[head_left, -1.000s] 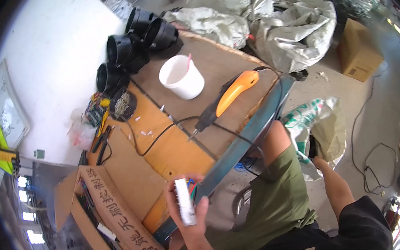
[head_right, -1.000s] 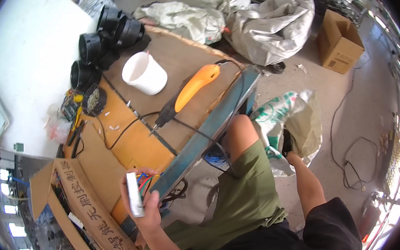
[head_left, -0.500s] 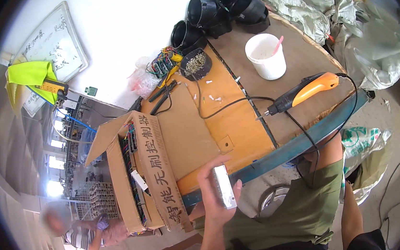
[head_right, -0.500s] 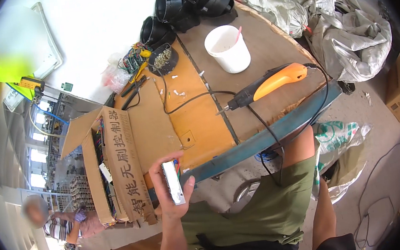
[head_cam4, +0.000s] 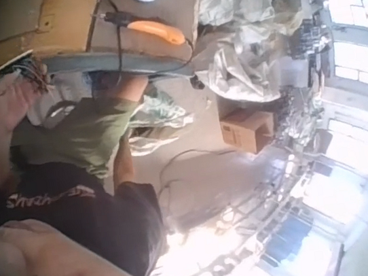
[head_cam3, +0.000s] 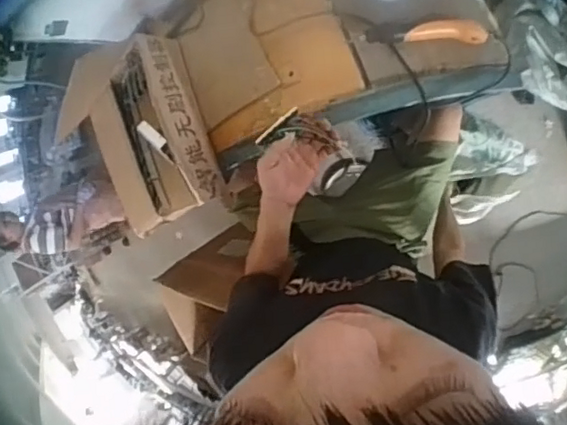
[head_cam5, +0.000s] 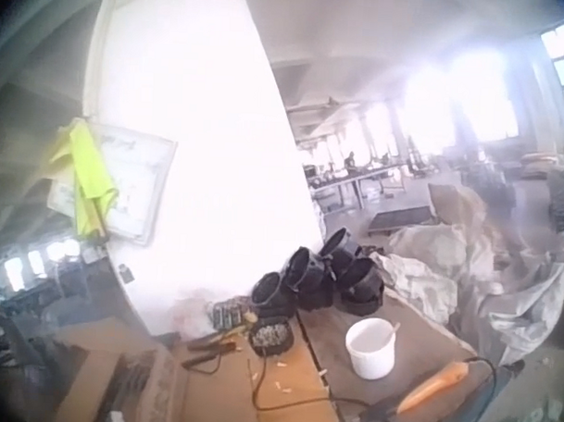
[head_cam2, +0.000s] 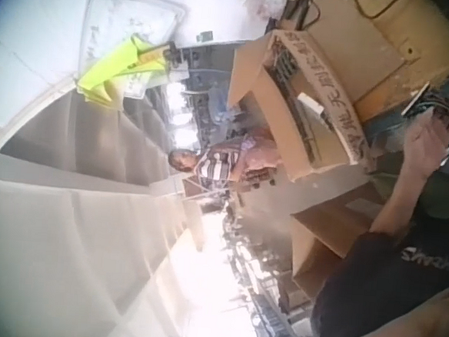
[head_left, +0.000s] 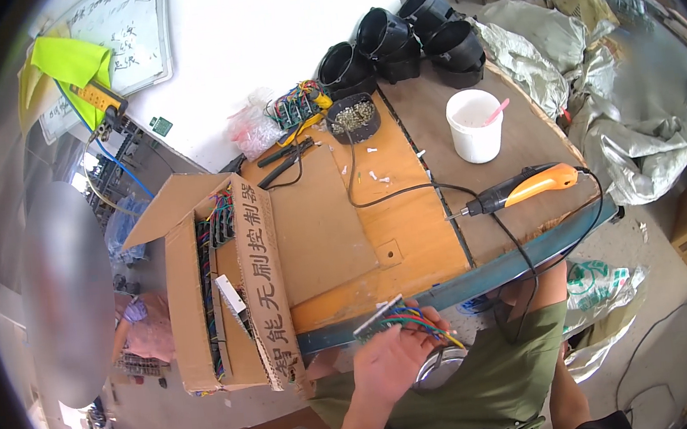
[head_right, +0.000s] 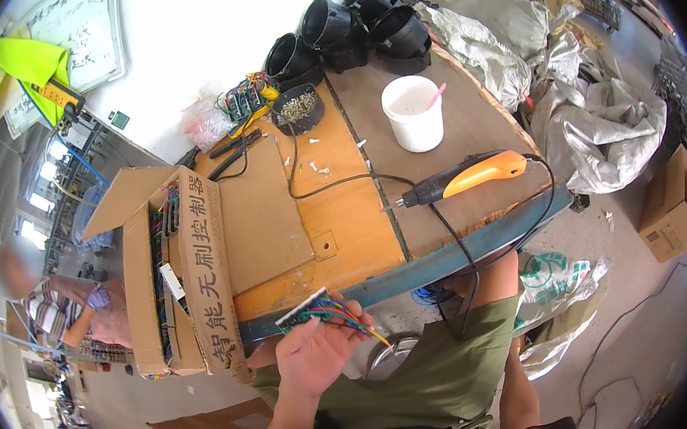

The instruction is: The person assembles electronic components by applying a substance with a brush to a small module, inserting a circuit board into a metal housing, and then using a power screwdriver to secure the components with screws.

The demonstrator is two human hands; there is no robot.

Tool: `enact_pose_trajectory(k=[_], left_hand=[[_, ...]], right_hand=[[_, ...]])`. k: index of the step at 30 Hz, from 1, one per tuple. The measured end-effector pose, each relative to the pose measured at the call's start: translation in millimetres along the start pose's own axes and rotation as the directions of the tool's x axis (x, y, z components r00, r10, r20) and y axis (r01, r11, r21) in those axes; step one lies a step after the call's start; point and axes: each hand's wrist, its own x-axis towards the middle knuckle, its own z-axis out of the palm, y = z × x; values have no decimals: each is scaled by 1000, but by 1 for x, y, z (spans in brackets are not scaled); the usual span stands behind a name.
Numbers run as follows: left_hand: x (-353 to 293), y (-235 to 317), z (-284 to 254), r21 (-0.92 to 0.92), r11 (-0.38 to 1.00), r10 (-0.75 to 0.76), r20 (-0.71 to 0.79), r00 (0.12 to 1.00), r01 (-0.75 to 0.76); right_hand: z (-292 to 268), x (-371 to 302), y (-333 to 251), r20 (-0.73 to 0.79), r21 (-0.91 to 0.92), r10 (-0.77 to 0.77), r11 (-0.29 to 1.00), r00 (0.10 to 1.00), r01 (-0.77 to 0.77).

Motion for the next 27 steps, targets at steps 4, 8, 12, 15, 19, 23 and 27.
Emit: enact_pose_trajectory(k=[4,8,12,15,19,23,27], left_hand=[[-13,-6,-7,-33,998,-60,6,998,60],[-17,-4,-11,-10,999,-43,-4,999,43],[-18,0,-18,12,999,-50,16,999,50],[-16,4,-17,18,998,-61,33,998,60],[-34,18,-20,-5,1000,16,4,1000,-16],[-45,27,-22,-24,998,64,15,998,-63],[-60,32,-28,-15,994,106,16,994,-105]], right_hand=[[7,-16,35,-11,1,23,1000,1000,-23],[2,-23,44,-47,32,30,999,998,-29],[-19,-28,61,-168,67,35,997,985,-24],[-59,-29,82,-401,43,-4,999,916,23],[-178,-117,53,-450,-198,-113,980,886,24],[-283,-180,91,-589,-333,-51,924,807,-185],[-400,-263,49,-713,-377,-197,917,673,-131]])
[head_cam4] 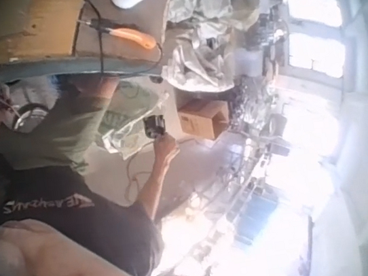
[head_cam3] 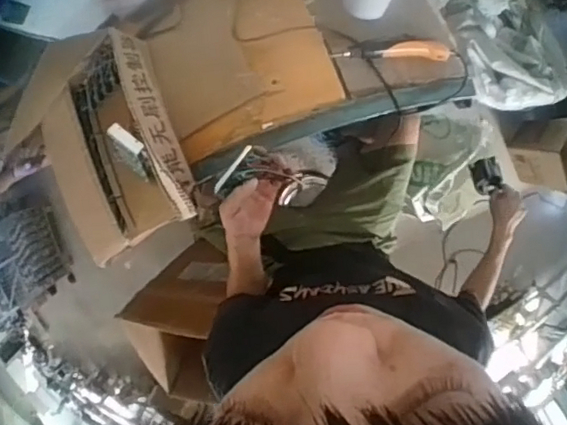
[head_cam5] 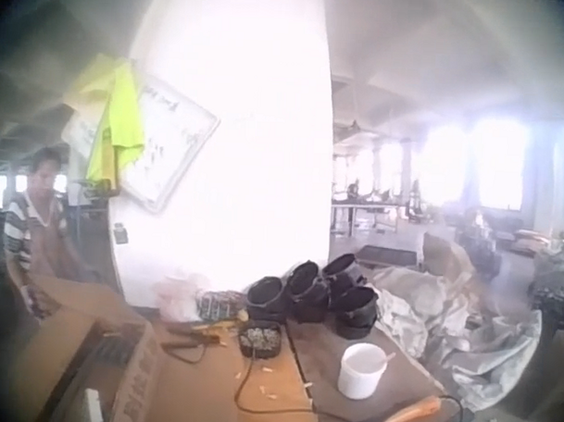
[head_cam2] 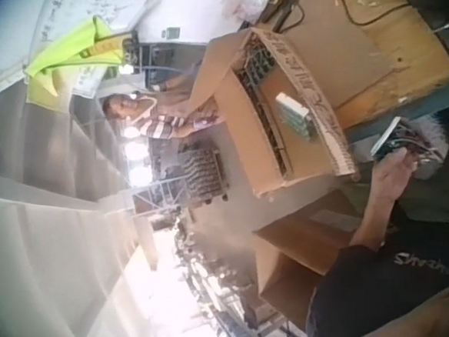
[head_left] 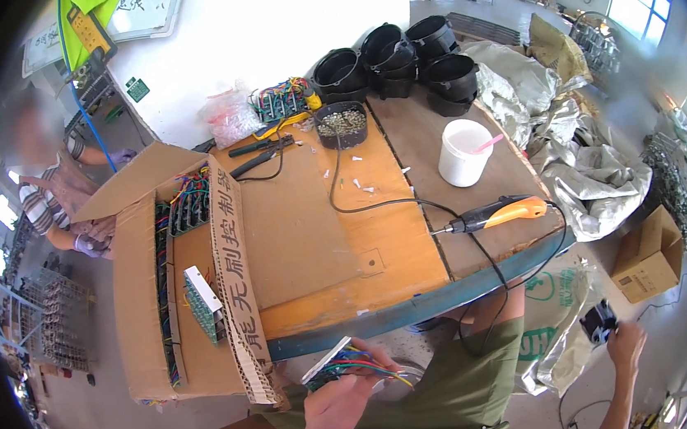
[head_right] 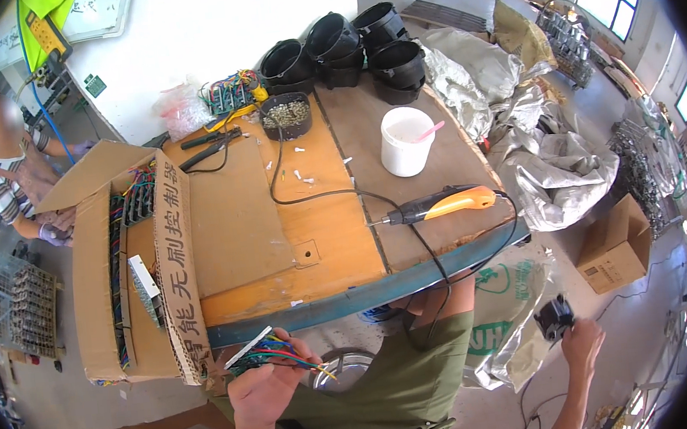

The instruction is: The person assembles electronic components by applying a substance with a brush to a small module, inserting a circuit board into a metal housing, and then using a power screwdriver to secure the components with screws.

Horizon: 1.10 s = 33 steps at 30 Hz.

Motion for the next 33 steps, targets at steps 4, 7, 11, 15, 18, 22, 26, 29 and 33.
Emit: enact_pose_trajectory(k=[4,7,11,15,18,22,26,29,33], left_hand=[[-7,5,11,19,1000,5,87,996,-7],[-13,5,23,7,1000,4,110,994,-5],[-5,-6,43,-48,996,-57,218,974,70],[-6,-8,43,-36,999,-7,184,983,14],[1,-16,37,18,990,137,178,974,-143],[29,-29,40,408,815,319,277,906,-412],[49,-46,52,426,840,249,249,936,-337],[46,-52,57,346,910,176,180,968,-229],[37,-47,66,200,972,109,77,991,-123]], right_hand=[[-136,31,-95,-258,380,-228,869,939,315],[-165,52,-205,-593,474,-426,502,683,724],[-151,69,-355,-737,476,-381,295,559,829],[-106,72,-394,-758,483,-381,219,530,848],[-131,46,-368,-585,736,-266,222,766,639],[-154,2,-309,-187,946,-617,-323,765,-29],[-145,-44,-308,-83,860,-689,-415,720,-298],[-152,-38,-317,-28,774,-636,-502,771,-385],[-167,-32,-325,50,737,-621,-505,783,-448]])
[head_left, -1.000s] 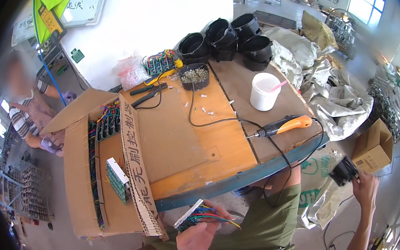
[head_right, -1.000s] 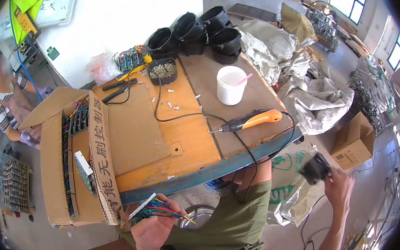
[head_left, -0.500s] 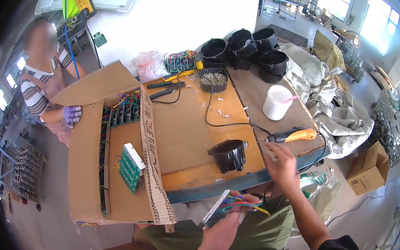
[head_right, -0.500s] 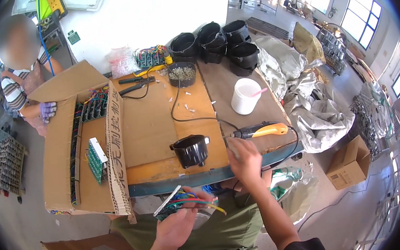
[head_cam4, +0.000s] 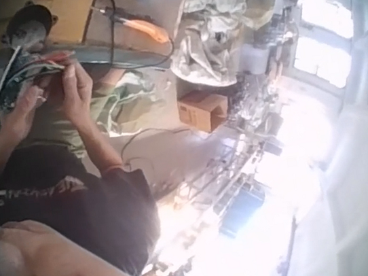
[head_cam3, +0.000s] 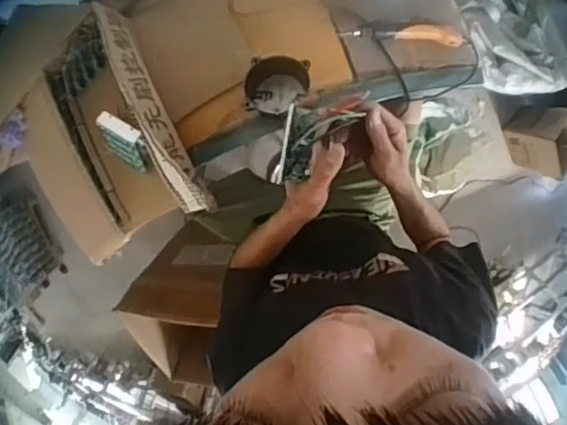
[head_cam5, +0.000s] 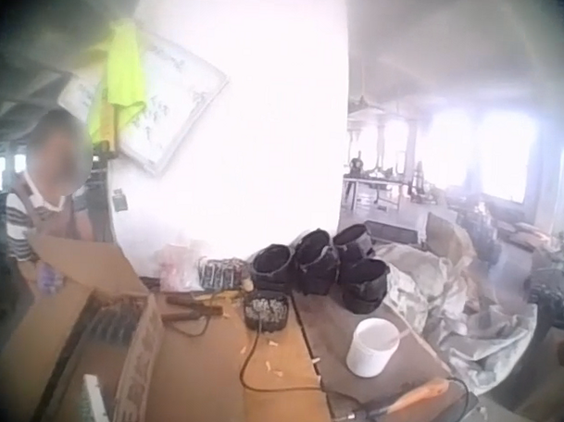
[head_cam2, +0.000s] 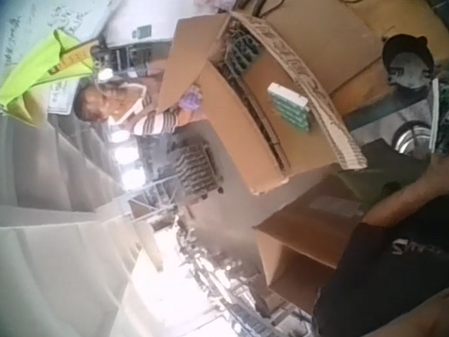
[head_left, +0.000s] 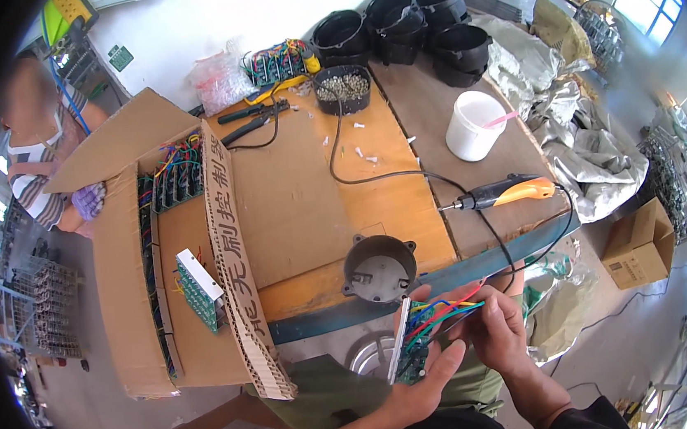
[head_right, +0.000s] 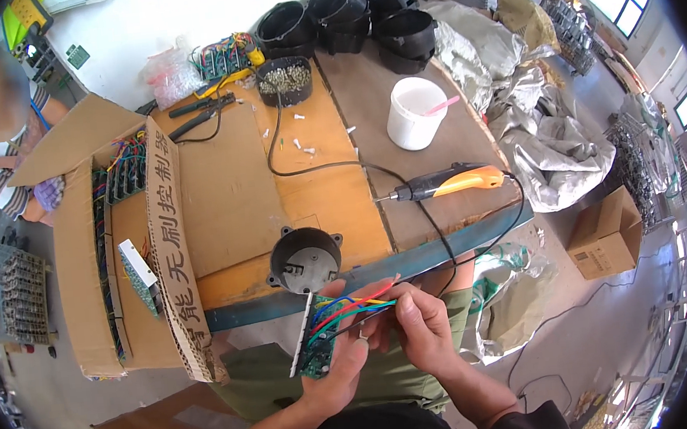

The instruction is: The person assembles electronic components by applying a substance with a brush to a small module, inserting a circuit board into a metal housing, and then using a power screwdriver to secure the components with screws.

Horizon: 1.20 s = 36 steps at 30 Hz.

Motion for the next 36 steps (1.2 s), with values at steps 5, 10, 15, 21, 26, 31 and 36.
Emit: enact_pose_trajectory(k=[5,10,15,21,26,31,36], left_hand=[[-16,14,7,25,994,-100,-72,992,102],[-7,6,-64,969,166,594,49,803,-181],[53,12,-74,926,285,550,53,833,-247],[59,10,-107,808,454,432,169,886,-376],[66,23,-112,775,497,361,223,906,-389],[66,24,-114,737,558,347,210,914,-381],[65,25,-116,756,539,339,210,917,-372]], right_hand=[[-3,28,-19,-146,-25,-159,987,976,157],[-14,74,-60,-145,-159,-277,954,950,254],[1,101,-66,-64,-306,-371,891,926,336],[-5,114,-60,48,-335,-339,881,939,335],[21,132,-74,183,-547,-59,823,981,151],[25,148,-51,220,-602,-43,780,975,170],[31,151,-48,219,-716,28,684,975,141]])
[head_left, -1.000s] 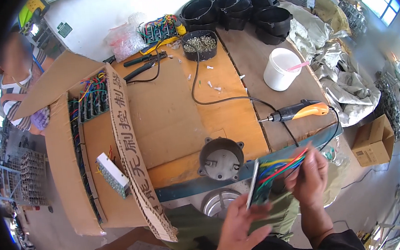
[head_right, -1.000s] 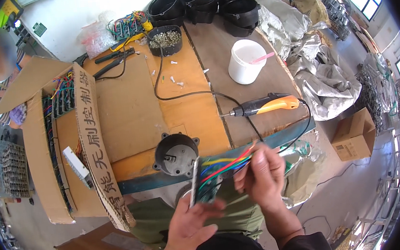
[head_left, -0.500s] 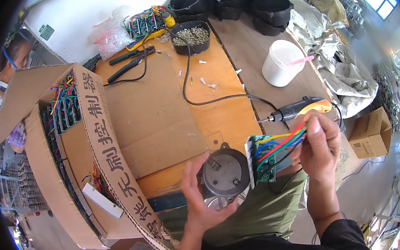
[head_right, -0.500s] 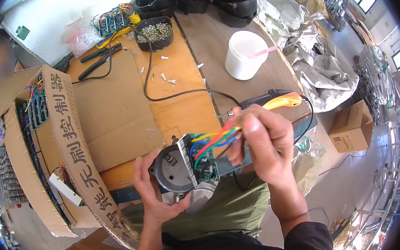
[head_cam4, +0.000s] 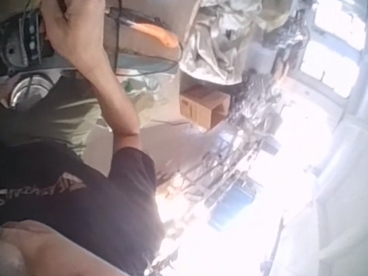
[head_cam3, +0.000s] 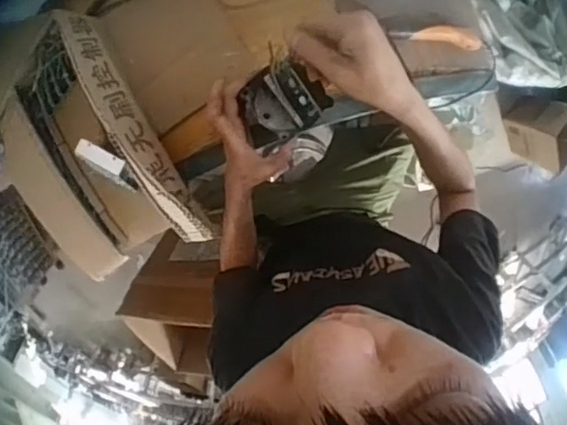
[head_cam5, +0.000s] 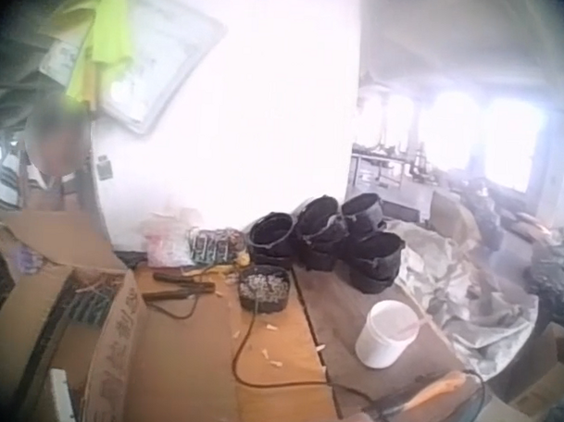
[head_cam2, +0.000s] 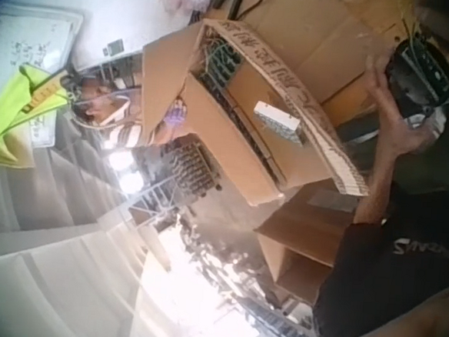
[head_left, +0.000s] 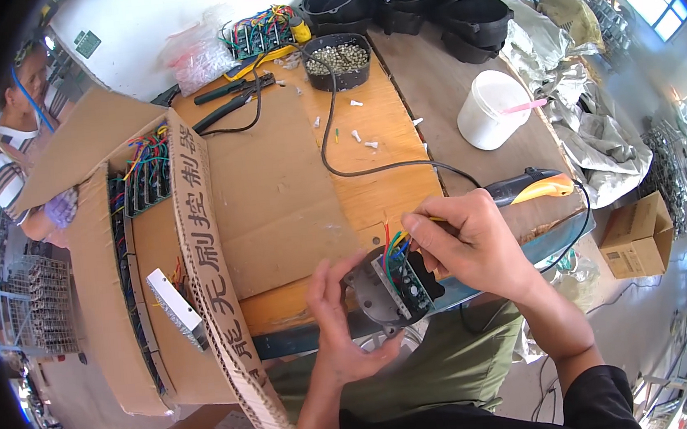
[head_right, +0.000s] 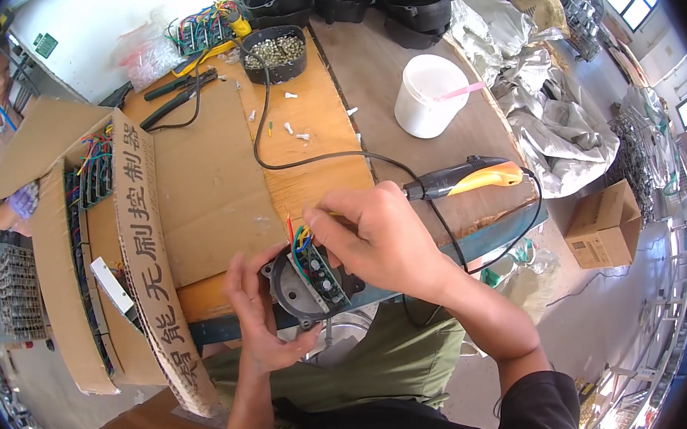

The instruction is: The person assembles electronic components by applying a substance with a brush to a small module, inserting a circuit board into a metal housing, and then using a power screwdriver to secure the components with screws.

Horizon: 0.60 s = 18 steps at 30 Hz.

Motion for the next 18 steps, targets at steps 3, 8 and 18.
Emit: enact_pose_trajectory(k=[3,8,18], left_hand=[[-2,-1,1,-15,1000,-17,-8,1000,17],[-1,-6,5,-34,999,-13,-16,1000,13],[-2,-9,3,-17,999,-29,-12,1000,29]], right_hand=[[6,7,2,27,-32,8,999,1000,-7],[21,17,30,50,-213,-171,961,984,178],[26,17,25,115,-414,-194,882,974,225]])
